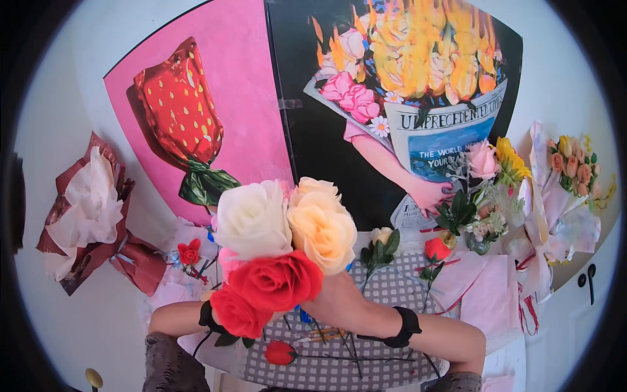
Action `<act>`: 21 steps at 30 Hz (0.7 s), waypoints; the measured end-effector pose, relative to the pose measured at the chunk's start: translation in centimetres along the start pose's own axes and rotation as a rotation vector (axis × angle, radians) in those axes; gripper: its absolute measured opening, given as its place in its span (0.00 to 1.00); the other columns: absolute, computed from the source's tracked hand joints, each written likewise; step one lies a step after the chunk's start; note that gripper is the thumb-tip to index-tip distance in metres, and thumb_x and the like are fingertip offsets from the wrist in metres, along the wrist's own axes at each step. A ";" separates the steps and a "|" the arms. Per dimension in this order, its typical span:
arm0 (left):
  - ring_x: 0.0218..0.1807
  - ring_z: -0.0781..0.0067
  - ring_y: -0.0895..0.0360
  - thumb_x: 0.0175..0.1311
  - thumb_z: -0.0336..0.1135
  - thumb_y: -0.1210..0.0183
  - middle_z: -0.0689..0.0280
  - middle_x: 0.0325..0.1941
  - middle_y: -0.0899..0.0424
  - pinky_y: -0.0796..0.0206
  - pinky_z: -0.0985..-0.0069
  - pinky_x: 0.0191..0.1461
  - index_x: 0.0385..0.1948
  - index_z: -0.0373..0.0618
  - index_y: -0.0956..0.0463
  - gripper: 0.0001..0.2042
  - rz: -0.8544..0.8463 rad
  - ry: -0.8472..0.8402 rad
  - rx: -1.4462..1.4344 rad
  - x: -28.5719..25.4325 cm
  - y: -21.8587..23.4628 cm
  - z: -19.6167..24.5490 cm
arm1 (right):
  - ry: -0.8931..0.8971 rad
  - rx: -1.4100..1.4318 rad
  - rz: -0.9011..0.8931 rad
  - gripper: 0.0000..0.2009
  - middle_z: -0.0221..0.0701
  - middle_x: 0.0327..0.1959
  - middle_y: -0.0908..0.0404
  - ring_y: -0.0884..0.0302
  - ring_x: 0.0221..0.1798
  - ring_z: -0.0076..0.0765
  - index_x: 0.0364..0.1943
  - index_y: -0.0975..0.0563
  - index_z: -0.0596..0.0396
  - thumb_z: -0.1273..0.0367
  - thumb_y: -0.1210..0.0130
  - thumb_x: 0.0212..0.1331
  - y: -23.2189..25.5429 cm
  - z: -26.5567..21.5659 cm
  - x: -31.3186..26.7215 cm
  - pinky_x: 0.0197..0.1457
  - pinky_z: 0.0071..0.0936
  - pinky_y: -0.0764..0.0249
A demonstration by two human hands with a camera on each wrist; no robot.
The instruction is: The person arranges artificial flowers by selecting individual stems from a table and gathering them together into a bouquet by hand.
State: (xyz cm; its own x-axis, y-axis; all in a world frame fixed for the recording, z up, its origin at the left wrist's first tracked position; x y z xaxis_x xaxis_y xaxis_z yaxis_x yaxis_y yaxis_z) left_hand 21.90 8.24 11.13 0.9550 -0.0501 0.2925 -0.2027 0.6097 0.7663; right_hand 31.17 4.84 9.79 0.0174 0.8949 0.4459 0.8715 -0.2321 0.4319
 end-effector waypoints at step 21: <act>0.70 0.50 0.43 0.67 0.38 0.49 0.48 0.68 0.43 0.48 0.59 0.68 0.66 0.48 0.39 0.25 0.312 -0.074 0.189 4.3 6.8 7.5 | -0.316 0.502 0.221 0.29 0.34 0.66 0.35 0.33 0.64 0.36 0.65 0.38 0.52 0.68 0.40 0.59 4.3 9.3 -6.4 0.68 0.32 0.36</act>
State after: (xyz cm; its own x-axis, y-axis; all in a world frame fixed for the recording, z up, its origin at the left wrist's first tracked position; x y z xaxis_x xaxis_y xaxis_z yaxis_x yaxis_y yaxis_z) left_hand 22.96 6.23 21.85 0.8240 0.0539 0.5640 -0.5248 0.4477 0.7240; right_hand 39.32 1.68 1.53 0.3000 0.9335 0.1966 0.9533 -0.2857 -0.0983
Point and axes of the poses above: each hand's wrist, its own x-axis towards the middle knuckle, its own y-axis out of the back of the hand, z = x × y, the point moved 8 cm from there along x, towards the middle knuckle
